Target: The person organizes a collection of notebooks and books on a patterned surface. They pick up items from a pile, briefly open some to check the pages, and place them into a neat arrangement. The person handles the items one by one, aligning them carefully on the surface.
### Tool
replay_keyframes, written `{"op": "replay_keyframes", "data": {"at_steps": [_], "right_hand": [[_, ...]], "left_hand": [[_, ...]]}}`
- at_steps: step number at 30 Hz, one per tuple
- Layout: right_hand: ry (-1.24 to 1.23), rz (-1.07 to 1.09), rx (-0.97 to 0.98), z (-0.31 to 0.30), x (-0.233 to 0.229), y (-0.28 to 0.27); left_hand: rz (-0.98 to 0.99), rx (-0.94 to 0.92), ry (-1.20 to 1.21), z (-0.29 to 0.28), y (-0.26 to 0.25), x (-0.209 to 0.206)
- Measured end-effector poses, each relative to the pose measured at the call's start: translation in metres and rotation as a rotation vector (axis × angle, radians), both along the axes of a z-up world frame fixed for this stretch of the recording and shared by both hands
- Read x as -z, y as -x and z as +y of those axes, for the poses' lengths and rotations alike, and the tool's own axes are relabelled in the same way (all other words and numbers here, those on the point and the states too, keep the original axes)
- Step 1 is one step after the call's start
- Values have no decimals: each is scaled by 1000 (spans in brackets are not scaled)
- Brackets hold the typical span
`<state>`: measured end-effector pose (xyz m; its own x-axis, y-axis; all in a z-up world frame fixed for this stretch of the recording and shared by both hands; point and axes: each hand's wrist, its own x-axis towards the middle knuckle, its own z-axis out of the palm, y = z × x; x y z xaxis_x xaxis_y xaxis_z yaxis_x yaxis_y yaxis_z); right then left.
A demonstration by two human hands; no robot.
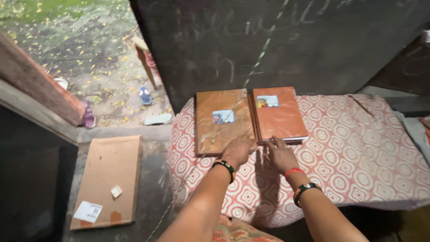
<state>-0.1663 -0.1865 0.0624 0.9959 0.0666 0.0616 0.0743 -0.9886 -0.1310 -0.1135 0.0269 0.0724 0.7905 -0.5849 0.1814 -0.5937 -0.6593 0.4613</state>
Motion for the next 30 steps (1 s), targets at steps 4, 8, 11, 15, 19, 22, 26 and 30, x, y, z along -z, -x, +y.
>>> {"op": "replay_keyframes", "data": {"at_steps": [4, 8, 11, 15, 19, 22, 26, 30], "right_hand": [[-10, 13, 116, -47, 2, 19], [-19, 28, 183, -95, 1, 45], [1, 64, 214, -141, -2, 65], [8, 70, 277, -214, -4, 101], [49, 146, 343, -284, -3, 134], [67, 219, 380, -333, -6, 157], [65, 214, 405, -386, -8, 191], [18, 197, 490, -430, -2, 221]], "left_hand": [[-35, 86, 53, -46, 5, -20], [-53, 142, 36, -100, 15, -20], [-82, 179, -33, -150, 27, -17], [-75, 198, -76, -223, 52, -21], [-65, 194, -146, -285, 80, -27], [-52, 173, -151, -327, 101, -24], [-37, 147, -162, -382, 123, -12], [-77, 227, -155, -436, 142, -14]]}}
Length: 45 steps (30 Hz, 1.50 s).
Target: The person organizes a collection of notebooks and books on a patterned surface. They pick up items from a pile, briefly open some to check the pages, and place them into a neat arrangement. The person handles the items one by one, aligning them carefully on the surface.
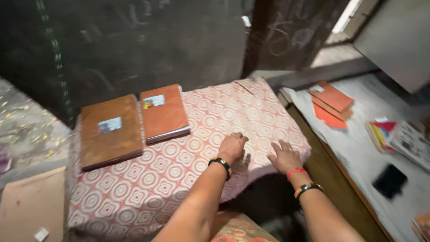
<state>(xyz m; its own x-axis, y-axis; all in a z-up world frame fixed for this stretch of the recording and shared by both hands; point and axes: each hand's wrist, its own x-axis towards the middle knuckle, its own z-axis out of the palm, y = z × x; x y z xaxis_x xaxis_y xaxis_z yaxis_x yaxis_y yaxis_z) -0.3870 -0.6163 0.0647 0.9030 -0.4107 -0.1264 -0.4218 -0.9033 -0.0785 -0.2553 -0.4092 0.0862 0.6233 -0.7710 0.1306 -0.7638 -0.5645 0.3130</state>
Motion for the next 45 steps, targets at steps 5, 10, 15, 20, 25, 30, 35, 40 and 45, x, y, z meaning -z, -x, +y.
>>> {"op": "replay_keyframes", "data": {"at_steps": [5, 10, 15, 20, 25, 30, 35, 40, 45], "right_hand": [[-23, -46, 63, -51, 2, 45], [-10, -2, 205, -97, -5, 79], [-29, 33, 292, -141, 3, 94], [-55, 107, 350, -187, 4, 80], [-96, 131, 377, -242, 4, 48], [-89, 156, 366, -287, 11, 10], [-164, 98, 400, -317, 20, -19], [-174, 139, 393, -350, 27, -32], [-222, 171, 394, -408, 43, -54]], "left_hand": [[-5, 125, 54, -74, 25, -8], [1, 206, 58, -144, 35, 0], [-4, 298, 92, -204, 39, 11], [39, 356, 74, -266, 16, 24], [36, 350, -12, -327, -25, 43], [85, 337, 21, -366, -59, 49], [86, 394, 0, -396, -87, 52], [137, 330, 37, -423, -97, 52], [176, 299, 7, -458, -119, 67]]}}
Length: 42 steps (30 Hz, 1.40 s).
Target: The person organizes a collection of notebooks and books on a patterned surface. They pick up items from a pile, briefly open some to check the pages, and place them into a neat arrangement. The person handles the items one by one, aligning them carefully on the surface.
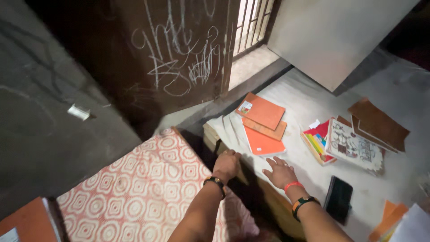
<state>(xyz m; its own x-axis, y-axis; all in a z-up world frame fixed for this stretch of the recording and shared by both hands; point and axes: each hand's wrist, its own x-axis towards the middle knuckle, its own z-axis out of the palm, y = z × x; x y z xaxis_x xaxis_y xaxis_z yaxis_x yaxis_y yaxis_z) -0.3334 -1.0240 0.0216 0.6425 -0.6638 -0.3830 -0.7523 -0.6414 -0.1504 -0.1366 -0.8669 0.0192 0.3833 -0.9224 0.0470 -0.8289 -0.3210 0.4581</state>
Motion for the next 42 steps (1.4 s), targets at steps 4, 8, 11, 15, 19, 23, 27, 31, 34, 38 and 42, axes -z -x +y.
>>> {"op": "replay_keyframes", "data": {"at_steps": [4, 8, 11, 15, 19, 23, 27, 31, 34, 38, 42], "right_hand": [[4, 8, -48, -56, 26, -22], [-4, 27, -134, -116, 64, -41], [-70, 10, -95, -160, 83, -57], [-135, 31, -106, -211, 100, -75], [-118, -107, -148, -251, 122, -89], [-224, 71, -140, -281, 127, -108], [-143, -61, -182, -306, 162, -121], [165, -390, -318, -311, 191, -121], [145, -332, -319, -305, 171, -125], [44, -264, -401, -303, 137, -122], [-76, -366, -444, -276, 117, -104]], "left_hand": [[8, 2, -82, -52, -16, 23], [110, -38, -147, -111, -22, 44], [120, -72, -147, -154, -23, 58], [189, -142, -181, -206, -28, 77], [289, -194, -188, -245, -28, 100], [395, -274, -266, -280, -25, 121], [514, -344, -256, -308, -20, 148], [667, -471, -195, -327, -21, 179], [755, -612, -100, -341, -22, 207], [990, -859, 252, -358, -16, 227], [956, -1134, 108, -363, -2, 226]]}}
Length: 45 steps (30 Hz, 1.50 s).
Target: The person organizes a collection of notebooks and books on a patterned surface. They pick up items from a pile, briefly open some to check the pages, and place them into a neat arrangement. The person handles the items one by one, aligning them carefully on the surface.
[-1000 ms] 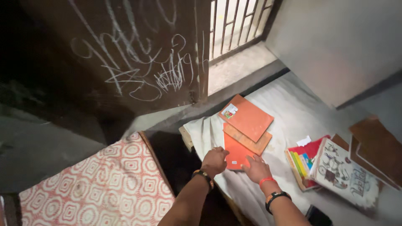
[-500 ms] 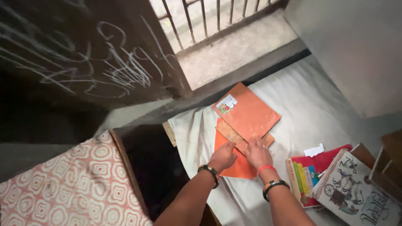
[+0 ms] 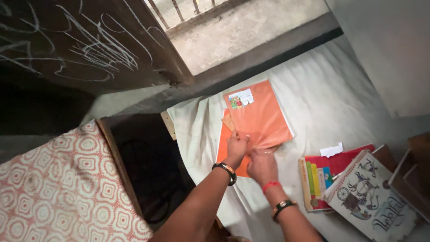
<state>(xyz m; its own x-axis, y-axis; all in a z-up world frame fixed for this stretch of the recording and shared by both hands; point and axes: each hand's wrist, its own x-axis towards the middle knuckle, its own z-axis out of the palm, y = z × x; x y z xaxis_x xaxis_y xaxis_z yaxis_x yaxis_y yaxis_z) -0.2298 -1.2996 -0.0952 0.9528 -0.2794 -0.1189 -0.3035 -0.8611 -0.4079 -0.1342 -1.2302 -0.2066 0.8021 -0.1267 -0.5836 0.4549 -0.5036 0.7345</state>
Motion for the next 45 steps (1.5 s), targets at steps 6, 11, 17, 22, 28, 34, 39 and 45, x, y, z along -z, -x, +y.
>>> {"op": "replay_keyframes", "data": {"at_steps": [6, 11, 17, 22, 28, 34, 39, 45], "right_hand": [[-247, 0, 195, 32, 11, 30], [-308, 44, 380, 7, 61, 45], [-86, -306, 499, -6, 68, 51], [-778, -148, 769, 2, 45, 32], [-999, -162, 798, 49, -4, 11], [-1084, -105, 768, 118, -43, 14], [-1166, -187, 644, 181, -51, 20], [-1086, -264, 490, 288, -82, 27]], "left_hand": [[197, 60, -18, 46, 14, 9], [285, 11, 413, 63, 27, 23], [287, -87, 655, 83, 11, -18], [240, -61, 513, 118, -13, -83], [48, -184, 512, 166, -23, -119], [-48, -192, 476, 245, -30, -155], [-91, -235, 597, 323, -22, -188], [-206, -252, 680, 443, 6, -230]]}}
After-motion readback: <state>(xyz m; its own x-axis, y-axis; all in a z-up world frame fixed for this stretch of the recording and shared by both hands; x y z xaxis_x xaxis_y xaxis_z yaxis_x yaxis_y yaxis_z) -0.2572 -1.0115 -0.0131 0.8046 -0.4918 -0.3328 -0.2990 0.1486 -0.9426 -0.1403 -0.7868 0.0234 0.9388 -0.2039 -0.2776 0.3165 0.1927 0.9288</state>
